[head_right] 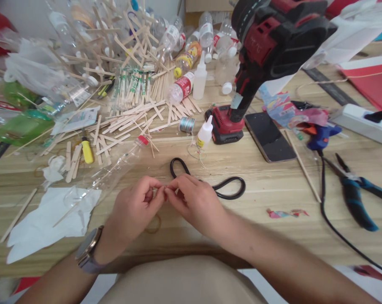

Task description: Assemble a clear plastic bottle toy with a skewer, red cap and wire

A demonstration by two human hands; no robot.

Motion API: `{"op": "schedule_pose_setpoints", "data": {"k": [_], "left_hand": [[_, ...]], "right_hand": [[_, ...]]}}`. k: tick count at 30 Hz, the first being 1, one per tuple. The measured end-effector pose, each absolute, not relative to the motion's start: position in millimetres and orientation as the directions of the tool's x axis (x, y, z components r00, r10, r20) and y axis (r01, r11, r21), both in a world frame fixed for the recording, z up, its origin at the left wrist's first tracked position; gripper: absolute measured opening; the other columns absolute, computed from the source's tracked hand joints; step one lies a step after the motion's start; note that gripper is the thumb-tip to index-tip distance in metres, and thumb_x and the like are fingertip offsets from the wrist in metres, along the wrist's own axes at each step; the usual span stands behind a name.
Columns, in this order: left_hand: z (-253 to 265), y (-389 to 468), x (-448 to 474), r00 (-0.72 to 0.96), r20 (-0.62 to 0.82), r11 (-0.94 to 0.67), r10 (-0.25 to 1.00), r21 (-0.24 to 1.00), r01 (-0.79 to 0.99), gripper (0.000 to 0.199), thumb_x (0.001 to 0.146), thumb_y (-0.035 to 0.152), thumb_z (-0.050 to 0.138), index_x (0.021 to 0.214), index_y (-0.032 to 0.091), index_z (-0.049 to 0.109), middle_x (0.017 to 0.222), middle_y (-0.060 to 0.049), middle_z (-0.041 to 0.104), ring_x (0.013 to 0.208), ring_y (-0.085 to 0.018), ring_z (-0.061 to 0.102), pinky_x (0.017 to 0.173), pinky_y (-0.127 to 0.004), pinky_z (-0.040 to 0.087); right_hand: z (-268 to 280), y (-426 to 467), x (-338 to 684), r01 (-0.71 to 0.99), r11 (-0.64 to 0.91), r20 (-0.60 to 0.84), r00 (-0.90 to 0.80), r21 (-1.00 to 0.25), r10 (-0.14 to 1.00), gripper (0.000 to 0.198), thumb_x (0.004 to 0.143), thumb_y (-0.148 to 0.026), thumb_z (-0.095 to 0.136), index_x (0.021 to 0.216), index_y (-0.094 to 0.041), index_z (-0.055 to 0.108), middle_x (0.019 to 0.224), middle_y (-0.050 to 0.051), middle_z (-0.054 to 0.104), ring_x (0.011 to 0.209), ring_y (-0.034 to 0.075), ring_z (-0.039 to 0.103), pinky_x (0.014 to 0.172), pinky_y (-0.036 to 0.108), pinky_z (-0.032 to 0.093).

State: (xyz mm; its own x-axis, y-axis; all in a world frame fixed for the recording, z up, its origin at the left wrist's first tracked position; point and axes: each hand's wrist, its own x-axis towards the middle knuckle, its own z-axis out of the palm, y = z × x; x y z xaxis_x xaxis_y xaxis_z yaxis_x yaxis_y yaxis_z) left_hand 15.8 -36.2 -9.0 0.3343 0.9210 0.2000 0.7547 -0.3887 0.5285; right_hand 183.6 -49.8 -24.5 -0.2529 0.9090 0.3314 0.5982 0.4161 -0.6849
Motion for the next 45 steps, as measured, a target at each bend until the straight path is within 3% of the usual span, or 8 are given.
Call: {"op": "schedule_pose_setpoints", "data": {"k": [3, 6, 9, 12, 22, 29, 37, 45], "left_hand": [[-7.1, -36.3, 15.6, 0.337, 0.174, -0.37, 0.925, 0.604, 0.706, 0.008, 0.086, 0.02, 0.052, 0.08, 0.019, 0.058, 0.053, 0.006, 0.053, 0.044, -0.01, 0.047, 0.047, -0.022, 0.032], [-5.7, -35.9, 15.2, 0.36, 0.152, -0.364, 0.921, 0.665, 0.652, 0.008, 0.087, 0.02, 0.051, 0.083, 0.019, 0.058, 0.054, 0.007, 0.054, 0.045, -0.009, 0.047, 0.048, -0.022, 0.033], [-4.9, -35.1, 14.2, 0.383, 0.15, -0.374, 0.912, 0.692, 0.618, 0.009, 0.089, 0.02, 0.051, 0.084, 0.019, 0.059, 0.055, 0.007, 0.055, 0.045, -0.009, 0.046, 0.049, -0.022, 0.034], [-4.7, -33.8, 12.5, 0.404, 0.154, -0.387, 0.902, 0.706, 0.593, 0.011, 0.09, 0.022, 0.05, 0.085, 0.019, 0.06, 0.056, 0.007, 0.056, 0.048, -0.009, 0.048, 0.05, -0.021, 0.034], [-3.7, -32.2, 9.2, 0.456, 0.09, -0.366, 0.885, 0.74, 0.565, 0.013, 0.09, 0.023, 0.05, 0.086, 0.02, 0.062, 0.059, 0.006, 0.056, 0.051, -0.009, 0.047, 0.053, -0.022, 0.035], [2.7, -19.3, -1.8, 0.039, 0.01, -0.026, 0.999, 0.892, 0.45, 0.015, 0.089, 0.034, 0.054, 0.085, 0.02, 0.058, 0.057, 0.007, 0.05, 0.051, -0.01, 0.041, 0.05, -0.021, 0.033], [2.2, -23.3, 3.8, 0.2, -0.11, 0.039, 0.974, 0.944, 0.326, 0.017, 0.089, 0.035, 0.054, 0.084, 0.019, 0.058, 0.058, 0.006, 0.045, 0.052, -0.01, 0.037, 0.048, -0.021, 0.03], [1.1, -21.9, 7.1, 0.318, -0.226, 0.159, 0.921, 0.962, 0.222, 0.018, 0.087, 0.036, 0.054, 0.082, 0.019, 0.056, 0.058, 0.007, 0.039, 0.05, -0.008, 0.031, 0.046, -0.021, 0.024]], "right_hand": [[-18.7, -46.9, 183.9, 0.515, 0.288, 0.208, -0.208, -0.807, 0.956, 0.015, 0.088, -0.022, 0.055, 0.074, -0.02, 0.061, 0.064, -0.001, 0.062, 0.057, 0.011, 0.055, 0.053, 0.022, 0.042], [-13.8, -41.9, 184.5, 0.296, 0.004, -0.061, -0.208, -0.955, 0.976, 0.014, 0.084, -0.03, 0.06, 0.073, -0.021, 0.062, 0.059, -0.003, 0.059, 0.052, 0.01, 0.053, 0.048, 0.021, 0.041], [-11.8, -37.0, 184.7, 0.082, -0.202, -0.216, -0.257, -0.976, 0.942, 0.022, 0.076, -0.04, 0.069, 0.071, -0.02, 0.06, 0.059, -0.004, 0.057, 0.05, 0.009, 0.051, 0.047, 0.021, 0.042], [-11.9, -34.6, 184.8, 0.002, -0.258, -0.249, -0.276, -0.966, 0.928, 0.03, 0.071, -0.046, 0.074, 0.071, -0.02, 0.059, 0.06, -0.004, 0.057, 0.051, 0.008, 0.05, 0.048, 0.021, 0.043], [-9.8, -37.3, 188.0, 0.095, -0.114, -0.134, -0.25, -0.989, 0.959, 0.025, 0.078, -0.041, 0.071, 0.073, -0.02, 0.06, 0.065, -0.002, 0.059, 0.059, 0.011, 0.052, 0.054, 0.025, 0.043], [2.4, -37.6, 204.5, 0.079, 0.158, 0.126, -0.314, -0.984, 0.941, 0.015, 0.086, -0.029, 0.065, 0.075, -0.021, 0.06, 0.073, 0.0, 0.058, 0.068, 0.013, 0.054, 0.062, 0.027, 0.043], [-8.0, -38.8, 194.4, 0.313, 0.217, 0.158, -0.201, -0.925, 0.967, 0.007, 0.085, -0.025, 0.064, 0.08, -0.021, 0.062, 0.075, 0.001, 0.064, 0.068, 0.014, 0.058, 0.064, 0.027, 0.047], [-12.7, -40.0, 190.3, 0.378, 0.218, 0.157, -0.187, -0.9, 0.97, 0.005, 0.085, -0.024, 0.061, 0.089, -0.022, 0.062, 0.079, 0.002, 0.066, 0.069, 0.014, 0.063, 0.063, 0.026, 0.052]]}}
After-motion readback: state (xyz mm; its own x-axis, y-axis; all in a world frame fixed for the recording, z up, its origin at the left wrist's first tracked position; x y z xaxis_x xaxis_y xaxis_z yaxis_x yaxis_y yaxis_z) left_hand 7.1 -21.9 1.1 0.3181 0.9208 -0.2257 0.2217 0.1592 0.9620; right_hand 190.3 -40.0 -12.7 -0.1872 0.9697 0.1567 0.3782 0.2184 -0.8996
